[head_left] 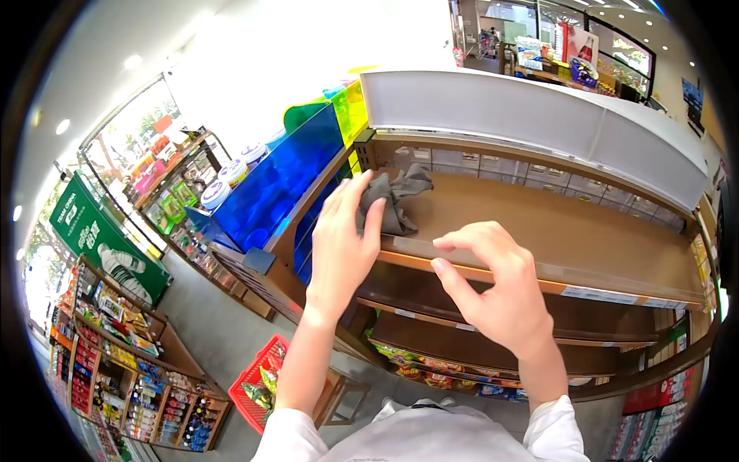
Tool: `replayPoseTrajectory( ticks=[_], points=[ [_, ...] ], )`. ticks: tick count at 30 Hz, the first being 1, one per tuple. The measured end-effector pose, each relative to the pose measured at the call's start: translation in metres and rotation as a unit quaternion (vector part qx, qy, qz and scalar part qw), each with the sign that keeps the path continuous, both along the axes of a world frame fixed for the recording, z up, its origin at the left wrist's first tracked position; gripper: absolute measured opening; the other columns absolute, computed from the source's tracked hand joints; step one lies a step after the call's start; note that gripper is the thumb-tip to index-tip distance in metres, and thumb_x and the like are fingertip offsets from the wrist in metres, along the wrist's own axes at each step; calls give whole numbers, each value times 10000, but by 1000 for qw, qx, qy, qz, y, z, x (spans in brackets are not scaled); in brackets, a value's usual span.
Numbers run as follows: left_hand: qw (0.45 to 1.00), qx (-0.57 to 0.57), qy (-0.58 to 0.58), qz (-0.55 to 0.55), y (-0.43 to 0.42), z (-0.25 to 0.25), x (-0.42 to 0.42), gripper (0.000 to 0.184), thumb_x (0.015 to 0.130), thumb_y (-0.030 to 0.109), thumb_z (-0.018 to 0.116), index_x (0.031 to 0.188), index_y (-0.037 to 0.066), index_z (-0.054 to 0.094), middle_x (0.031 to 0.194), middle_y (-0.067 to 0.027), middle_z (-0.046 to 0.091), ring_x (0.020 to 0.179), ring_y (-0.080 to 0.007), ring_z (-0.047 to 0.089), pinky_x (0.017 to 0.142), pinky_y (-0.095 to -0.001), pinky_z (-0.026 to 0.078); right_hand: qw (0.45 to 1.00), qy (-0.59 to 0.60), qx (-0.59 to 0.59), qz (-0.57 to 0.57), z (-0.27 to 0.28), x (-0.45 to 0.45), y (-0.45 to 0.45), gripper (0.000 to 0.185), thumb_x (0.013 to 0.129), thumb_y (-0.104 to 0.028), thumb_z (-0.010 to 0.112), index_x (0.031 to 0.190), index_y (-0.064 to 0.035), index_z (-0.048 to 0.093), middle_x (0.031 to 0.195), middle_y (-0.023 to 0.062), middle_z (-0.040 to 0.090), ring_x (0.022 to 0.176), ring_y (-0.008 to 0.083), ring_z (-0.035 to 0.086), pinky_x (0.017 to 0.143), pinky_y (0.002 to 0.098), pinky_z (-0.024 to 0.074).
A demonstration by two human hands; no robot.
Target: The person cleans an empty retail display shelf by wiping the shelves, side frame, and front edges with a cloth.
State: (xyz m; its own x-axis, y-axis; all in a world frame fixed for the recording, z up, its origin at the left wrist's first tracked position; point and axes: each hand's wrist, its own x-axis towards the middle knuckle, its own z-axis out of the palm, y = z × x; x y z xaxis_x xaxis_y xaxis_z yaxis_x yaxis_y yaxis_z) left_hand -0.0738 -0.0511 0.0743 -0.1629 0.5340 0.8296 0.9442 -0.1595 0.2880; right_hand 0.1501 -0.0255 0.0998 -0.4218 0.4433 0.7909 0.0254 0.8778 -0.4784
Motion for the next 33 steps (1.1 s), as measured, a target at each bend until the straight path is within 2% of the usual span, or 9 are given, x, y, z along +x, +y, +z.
replayPoseTrajectory(
  ticks=[3, 6, 9, 11, 14, 19, 22, 26, 33],
  points=[
    [993, 116, 7, 16, -28, -23, 17, 274, 896, 4, 709, 1170, 12, 694, 1167, -191, 702, 1197, -383, 638, 1055, -447, 489, 999, -9, -33, 41, 27, -16, 9, 124, 883, -46, 726, 988, 20, 723, 934, 158, 742, 853, 320, 719, 822, 389, 568],
    [992, 116, -49, -19, -58, -50, 39, 205, 853, -36, 690, 1055, -3, 702, 1101, -157, 690, 1132, -385, 622, 1031, -474, 480, 983, -97, -146, 62, 50, -50, 29, 205, 948, -136, 693, 1076, 19, 737, 1001, 150, 764, 906, 214, 732, 847, 344, 569],
    [990, 86, -112, -8, -61, -70, 40, 350, 876, 47, 732, 1215, 4, 653, 1306, -205, 598, 1257, -395, 547, 1089, -469, 420, 970, -218, -105, 16, 51, -83, 52, 298, 967, -187, 655, 1183, 8, 717, 1088, 186, 749, 1010, 274, 723, 910, 375, 560],
    [991, 24, -130, -5, -61, -79, 38, 569, 899, 81, 740, 1415, -14, 518, 1496, -272, 411, 1381, -437, 431, 1145, -486, 362, 909, -408, -76, -36, 54, -103, 55, 342, 959, -173, 646, 1254, -6, 690, 1158, 204, 730, 1097, 345, 695, 977, 403, 537],
    [987, -14, -149, -57, -58, -90, 39, 691, 911, 89, 736, 1524, -1, 432, 1582, -307, 300, 1471, -478, 319, 1194, -515, 307, 862, -499, -83, -19, 51, -127, 73, 366, 951, -165, 642, 1285, -21, 680, 1181, 217, 720, 1124, 389, 673, 1019, 421, 516],
    [987, -17, -149, -60, -57, -94, 38, 742, 917, 103, 731, 1557, -21, 376, 1583, -304, 297, 1479, -490, 307, 1202, -528, 307, 873, -486, -33, -7, 40, -149, 96, 369, 912, -151, 695, 1254, -14, 694, 1187, 213, 727, 1109, 343, 696, 982, 408, 537],
    [989, -34, -133, -62, -61, -92, 35, 777, 915, 105, 732, 1577, -19, 345, 1582, -296, 303, 1467, -500, 324, 1186, -538, 333, 897, -430, -92, 46, 44, -158, 91, 415, 837, -199, 805, 1185, 14, 724, 1062, 161, 773, 1000, 246, 730, 920, 381, 558],
    [987, -53, -135, -67, -64, -88, 34, 798, 917, 115, 731, 1588, -21, 322, 1586, -297, 309, 1477, -502, 313, 1183, -538, 334, 893, -439, -81, 56, 44, -168, 94, 320, 852, -217, 804, 1078, 8, 781, 949, 141, 780, 855, 204, 724, 842, 338, 568],
    [988, -85, -120, -52, -66, -85, 38, 832, 921, 137, 726, 1601, -29, 276, 1579, -325, 308, 1492, -506, 286, 1179, -547, 328, 886, -445, -104, 79, 42, -164, 92, 350, 859, -276, 801, 1070, 3, 793, 914, 149, 785, 794, 205, 728, 778, 333, 578]
  ],
)
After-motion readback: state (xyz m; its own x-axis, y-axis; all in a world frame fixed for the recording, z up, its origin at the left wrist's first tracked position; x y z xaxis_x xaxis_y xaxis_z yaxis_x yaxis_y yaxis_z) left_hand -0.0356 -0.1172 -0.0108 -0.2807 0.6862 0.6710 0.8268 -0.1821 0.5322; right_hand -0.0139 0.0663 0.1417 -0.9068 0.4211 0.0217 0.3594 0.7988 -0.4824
